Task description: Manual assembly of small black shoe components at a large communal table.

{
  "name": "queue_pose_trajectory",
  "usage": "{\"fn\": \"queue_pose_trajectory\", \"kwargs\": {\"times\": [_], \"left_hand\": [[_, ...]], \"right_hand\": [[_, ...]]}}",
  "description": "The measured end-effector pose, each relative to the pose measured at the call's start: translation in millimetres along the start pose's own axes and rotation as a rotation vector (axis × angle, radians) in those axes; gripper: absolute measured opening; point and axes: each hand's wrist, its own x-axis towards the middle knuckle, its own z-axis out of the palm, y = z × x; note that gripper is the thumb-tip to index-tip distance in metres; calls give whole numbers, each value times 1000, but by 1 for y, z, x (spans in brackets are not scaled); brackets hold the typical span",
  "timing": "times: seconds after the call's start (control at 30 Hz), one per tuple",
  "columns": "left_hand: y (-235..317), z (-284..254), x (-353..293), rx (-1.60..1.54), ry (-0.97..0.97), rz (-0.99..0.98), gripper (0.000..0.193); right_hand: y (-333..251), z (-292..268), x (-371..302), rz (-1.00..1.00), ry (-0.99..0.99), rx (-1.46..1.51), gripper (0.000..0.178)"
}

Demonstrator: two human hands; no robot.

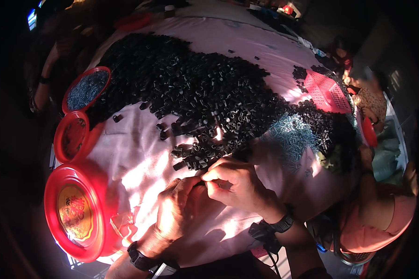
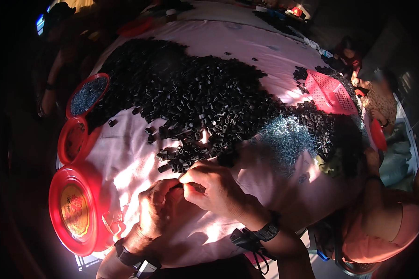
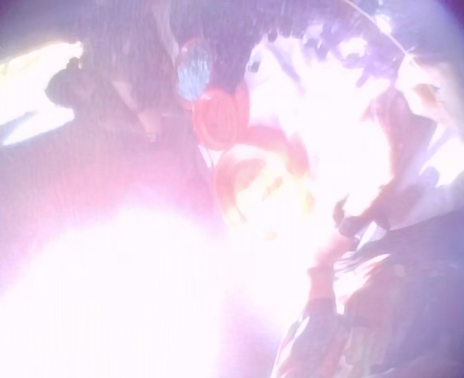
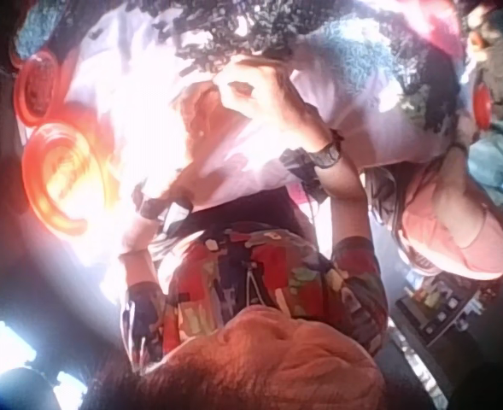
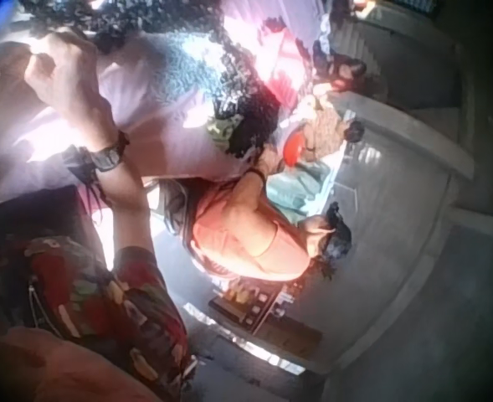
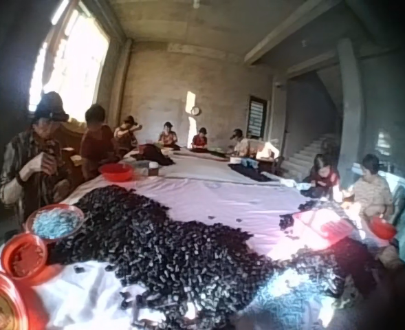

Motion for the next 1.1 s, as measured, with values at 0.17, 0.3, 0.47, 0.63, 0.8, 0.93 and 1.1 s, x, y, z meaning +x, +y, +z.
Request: {"fn": "queue_pose_trajectory", "kwargs": {"times": [0.17, 0.3, 0.47, 0.63, 0.8, 0.93, 1.1], "left_hand": [[-3, 4, 0, -270, -69, -271, 16], [-18, 3, -3, -440, -78, -418, 18], [-10, -5, 8, -745, -202, -521, 22], [-9, -4, 8, -787, -196, -541, 24], [-12, -8, 6, -938, -230, -631, 27], [-15, -8, 2, -1042, -147, -660, 24], [-12, -7, 8, -1067, -221, -689, 20]], "right_hand": [[1, 2, 1, -30, 34, -48, 14], [1, 1, -1, -51, -35, -40, 29], [1, 4, -6, -114, -20, -192, 54], [2, 13, -7, -122, 46, -227, 51], [2, 17, -7, -149, 67, -193, 48], [-1, 20, -4, -160, 66, -162, 53], [0, 14, -1, -115, 72, -219, 56]]}}
